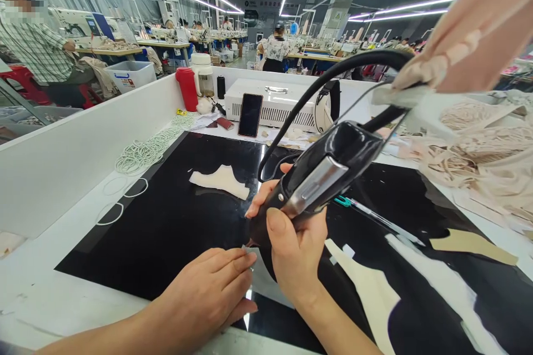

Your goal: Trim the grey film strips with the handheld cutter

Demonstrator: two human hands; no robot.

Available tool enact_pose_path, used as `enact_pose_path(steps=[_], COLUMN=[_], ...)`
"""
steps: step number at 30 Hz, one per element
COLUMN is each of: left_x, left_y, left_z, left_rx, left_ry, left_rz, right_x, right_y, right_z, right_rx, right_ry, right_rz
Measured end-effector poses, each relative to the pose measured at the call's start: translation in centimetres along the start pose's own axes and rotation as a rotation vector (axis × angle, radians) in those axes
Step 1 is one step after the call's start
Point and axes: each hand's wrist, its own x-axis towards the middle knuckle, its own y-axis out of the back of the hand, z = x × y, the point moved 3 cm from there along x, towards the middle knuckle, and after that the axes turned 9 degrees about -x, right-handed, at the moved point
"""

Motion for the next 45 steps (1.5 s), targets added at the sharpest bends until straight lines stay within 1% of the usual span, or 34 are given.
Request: enact_pose_path(steps=[3,5,8,11,13,17,22,27,30,36,40,45], left_x=[0.1,0.2,0.2,0.1,0.1,0.1,0.2,0.1,0.0,-0.1,-0.1,-0.2], left_y=[0.1,0.1,0.0,0.0,0.3,0.9,1.2,1.5,1.6,1.7,1.7,1.8], left_z=[0.0,0.0,0.0,0.0,0.0,0.0,0.0,0.0,-0.1,-0.3,-0.3,-0.2], left_rx=[-0.018,-0.022,-0.017,-0.016,-0.022,-0.031,-0.013,0.001,0.005,0.004,0.007,-0.006], left_ry=[-0.003,-0.001,0.006,0.015,0.018,0.013,0.005,-0.004,0.0,-0.011,-0.01,-0.008], left_rz=[0.044,0.048,0.016,-0.044,-0.066,-0.06,-0.083,-0.096,-0.122,-0.104,-0.107,-0.111], right_x=[-0.1,-0.2,-0.2,0.0,0.1,0.0,-1.2,-2.3,-2.5,-3.0,-3.1,-2.9], right_y=[-0.2,-0.2,-0.3,0.0,0.5,2.1,4.1,5.2,5.5,5.7,5.7,5.4], right_z=[0.3,0.5,0.5,0.2,-0.4,-2.2,-3.8,-4.3,-4.3,-4.2,-4.1,-4.6], right_rx=[0.002,0.006,0.018,0.004,-0.043,-0.15,-0.112,-0.108,-0.13,-0.13,-0.139,-0.087], right_ry=[-0.021,-0.035,-0.028,-0.018,0.009,0.066,0.045,0.043,0.05,0.067,0.046,0.035], right_rz=[-0.015,-0.022,-0.028,-0.037,-0.038,-0.039,-0.003,0.06,0.08,0.059,0.053,0.086])
